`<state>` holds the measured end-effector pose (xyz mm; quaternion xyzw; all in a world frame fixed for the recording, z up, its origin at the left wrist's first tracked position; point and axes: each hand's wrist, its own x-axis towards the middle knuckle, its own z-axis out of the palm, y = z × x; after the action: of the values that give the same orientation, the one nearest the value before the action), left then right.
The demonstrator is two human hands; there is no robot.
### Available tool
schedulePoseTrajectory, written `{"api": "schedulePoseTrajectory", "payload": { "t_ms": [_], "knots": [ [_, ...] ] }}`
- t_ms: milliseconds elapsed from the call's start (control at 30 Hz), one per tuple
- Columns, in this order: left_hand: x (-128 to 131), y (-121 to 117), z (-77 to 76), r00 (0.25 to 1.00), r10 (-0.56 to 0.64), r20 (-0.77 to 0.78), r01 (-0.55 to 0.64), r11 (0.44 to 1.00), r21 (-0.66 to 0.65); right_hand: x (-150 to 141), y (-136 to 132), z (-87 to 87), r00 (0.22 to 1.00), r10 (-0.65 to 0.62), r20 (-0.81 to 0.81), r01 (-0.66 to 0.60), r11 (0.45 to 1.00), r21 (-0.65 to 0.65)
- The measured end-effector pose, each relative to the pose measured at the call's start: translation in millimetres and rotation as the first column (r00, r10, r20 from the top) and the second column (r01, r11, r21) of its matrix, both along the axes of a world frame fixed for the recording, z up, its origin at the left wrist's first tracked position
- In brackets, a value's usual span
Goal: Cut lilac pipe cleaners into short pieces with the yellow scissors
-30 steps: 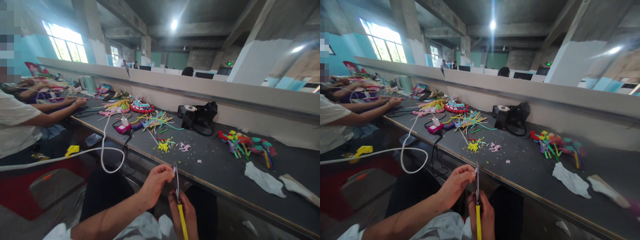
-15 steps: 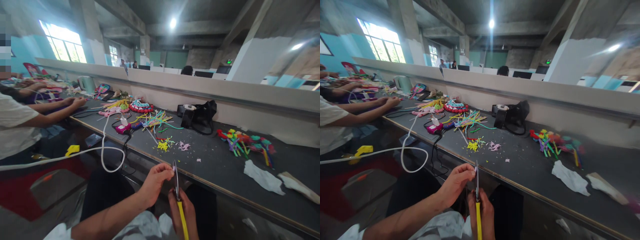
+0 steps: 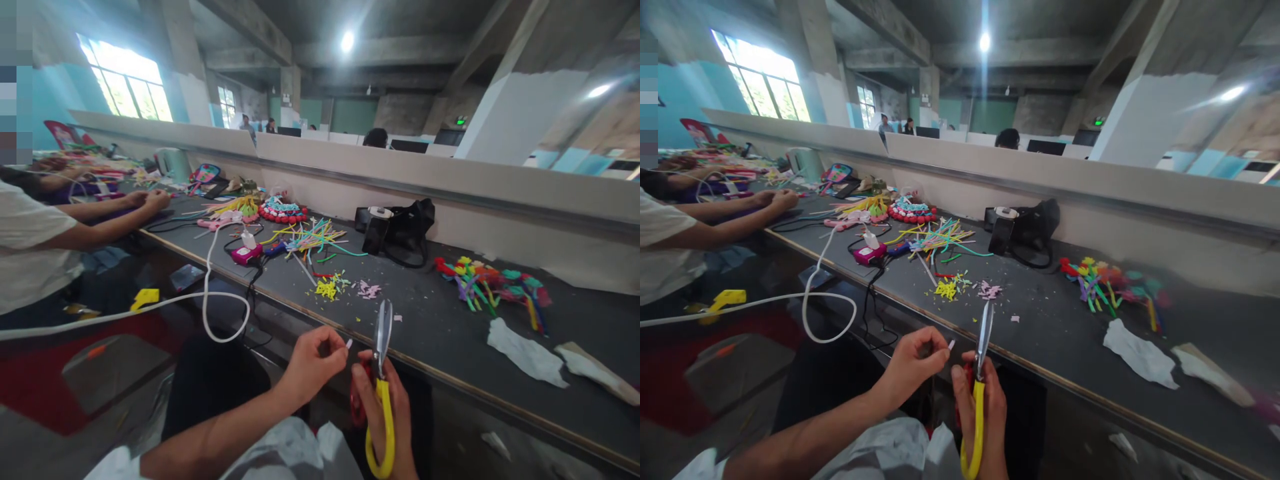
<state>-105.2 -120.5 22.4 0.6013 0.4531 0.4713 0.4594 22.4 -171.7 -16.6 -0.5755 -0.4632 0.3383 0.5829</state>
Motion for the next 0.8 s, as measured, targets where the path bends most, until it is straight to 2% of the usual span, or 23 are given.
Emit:
{"api": "schedulePoseTrajectory", "payload": {
  "t_ms": [67, 133, 233, 333, 400, 433, 500, 567, 633, 700, 800],
  "knots": [
    [-1.4, -0.8, -0.8, 0.975, 0.039, -0.217, 0.022, 0.963, 0.269, 4.9, 2.9, 7.9, 0.997, 0.059, -0.042, -0.060, 0.998, -0.018],
    [-2.3, -1.6, -2.2, 0.929, 0.066, -0.364, 0.119, 0.878, 0.464, 7.1, 6.4, 13.0, 0.997, 0.052, -0.056, -0.052, 0.999, -0.006],
    [-1.9, -3.3, -4.8, 0.878, 0.074, -0.472, 0.234, 0.796, 0.559, 7.5, 11.5, 15.1, 1.000, 0.015, -0.026, -0.015, 1.000, 0.002],
    [0.2, -5.1, -4.7, 0.862, 0.055, -0.504, 0.267, 0.796, 0.544, 9.6, 14.1, 15.1, 0.999, -0.010, 0.032, 0.010, 1.000, 0.007],
    [1.5, -5.1, -1.9, 0.875, 0.019, -0.483, 0.236, 0.855, 0.461, 12.8, 14.3, 17.2, 0.999, -0.007, 0.054, 0.006, 1.000, 0.014],
    [1.8, -4.5, 0.2, 0.890, -0.029, -0.455, 0.219, 0.903, 0.370, 14.6, 14.2, 19.0, 0.998, -0.002, 0.057, 0.001, 1.000, 0.019],
    [1.3, -2.3, 4.3, 0.929, -0.169, -0.331, 0.210, 0.973, 0.093, 17.9, 13.9, 23.2, 0.998, 0.012, 0.061, -0.014, 0.999, 0.031],
    [-0.5, 0.9, 6.7, 0.952, -0.276, -0.132, 0.250, 0.951, -0.180, 20.1, 14.2, 26.0, 0.997, 0.026, 0.069, -0.029, 0.999, 0.040],
    [-2.6, 3.9, 6.0, 0.953, -0.300, 0.039, 0.296, 0.900, -0.321, 21.4, 15.3, 25.5, 0.994, 0.061, 0.086, -0.066, 0.996, 0.052],
    [-4.3, 6.1, 2.7, 0.945, -0.298, 0.133, 0.326, 0.873, -0.363, 22.5, 17.2, 22.4, 0.988, 0.094, 0.125, -0.103, 0.992, 0.069],
    [-5.0, 7.4, -3.2, 0.937, -0.290, 0.193, 0.344, 0.862, -0.373, 23.3, 19.6, 18.1, 0.969, 0.082, 0.235, -0.106, 0.990, 0.091]
  ]
}}
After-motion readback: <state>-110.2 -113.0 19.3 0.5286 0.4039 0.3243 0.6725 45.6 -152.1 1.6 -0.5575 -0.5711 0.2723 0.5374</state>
